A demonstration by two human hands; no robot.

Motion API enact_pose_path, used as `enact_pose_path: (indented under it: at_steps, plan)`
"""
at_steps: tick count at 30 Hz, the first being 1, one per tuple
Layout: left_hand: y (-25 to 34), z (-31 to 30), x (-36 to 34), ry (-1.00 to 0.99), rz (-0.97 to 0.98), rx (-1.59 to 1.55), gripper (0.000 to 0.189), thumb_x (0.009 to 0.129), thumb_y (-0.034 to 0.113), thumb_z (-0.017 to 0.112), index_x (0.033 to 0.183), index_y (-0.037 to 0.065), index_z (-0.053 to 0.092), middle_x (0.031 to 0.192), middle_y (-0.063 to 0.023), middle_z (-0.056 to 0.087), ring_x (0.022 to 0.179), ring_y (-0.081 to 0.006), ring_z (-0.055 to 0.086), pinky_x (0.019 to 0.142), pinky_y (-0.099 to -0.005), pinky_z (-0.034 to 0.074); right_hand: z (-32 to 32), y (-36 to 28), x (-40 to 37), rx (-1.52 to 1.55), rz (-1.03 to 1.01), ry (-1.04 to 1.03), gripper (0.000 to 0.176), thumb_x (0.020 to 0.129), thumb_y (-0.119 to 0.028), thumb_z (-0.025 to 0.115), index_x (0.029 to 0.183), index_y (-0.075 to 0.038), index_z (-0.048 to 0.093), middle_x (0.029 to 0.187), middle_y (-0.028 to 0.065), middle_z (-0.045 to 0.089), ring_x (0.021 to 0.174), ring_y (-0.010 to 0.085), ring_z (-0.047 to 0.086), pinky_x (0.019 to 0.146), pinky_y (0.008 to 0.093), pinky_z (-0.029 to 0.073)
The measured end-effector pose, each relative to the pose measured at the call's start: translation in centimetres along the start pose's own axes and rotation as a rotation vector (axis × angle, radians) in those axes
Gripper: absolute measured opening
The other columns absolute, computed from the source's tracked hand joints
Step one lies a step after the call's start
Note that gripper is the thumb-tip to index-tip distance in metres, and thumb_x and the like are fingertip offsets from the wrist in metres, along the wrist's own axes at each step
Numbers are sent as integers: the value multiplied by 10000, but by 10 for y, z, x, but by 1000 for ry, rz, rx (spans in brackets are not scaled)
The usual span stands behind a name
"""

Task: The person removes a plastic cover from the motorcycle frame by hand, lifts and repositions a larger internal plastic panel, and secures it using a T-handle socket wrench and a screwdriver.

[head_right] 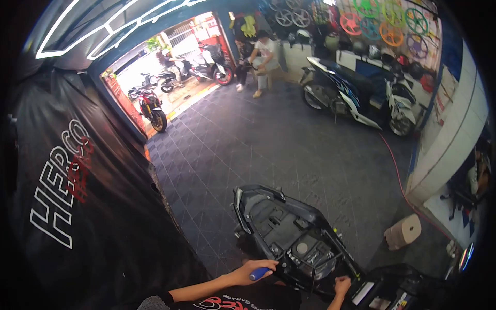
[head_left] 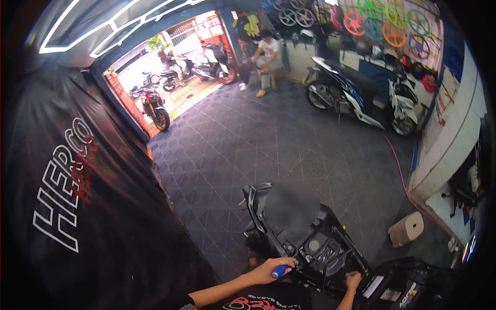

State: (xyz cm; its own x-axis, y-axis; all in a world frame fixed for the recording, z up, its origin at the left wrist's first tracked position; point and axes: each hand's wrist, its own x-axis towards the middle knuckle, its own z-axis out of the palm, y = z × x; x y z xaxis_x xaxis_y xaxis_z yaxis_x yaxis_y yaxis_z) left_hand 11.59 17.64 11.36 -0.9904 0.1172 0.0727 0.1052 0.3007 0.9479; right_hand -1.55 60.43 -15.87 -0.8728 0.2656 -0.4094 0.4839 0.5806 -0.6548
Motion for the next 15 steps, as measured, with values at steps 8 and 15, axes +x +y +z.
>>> enact_pose_path:
  at_steps: [8,15]
  plan:
    - [69,25,34,-254,139,141,342,897,-43,728,1227,39,694,1476,-220,608,1256,-367,670,1025,-418,552,-28,-134,-93,938,-16,-255,116,934,-70,792,1009,-61,705,744,25,687,587,100,638,493,227,443]
    - [56,52,36,-428,326,302,361,904,43,723,1259,59,658,1511,-193,570,1291,-378,628,1067,-445,533,29,-182,-145,1218,133,-439,201,1068,-220,660,1163,-45,689,1003,130,782,821,196,772,581,250,552]
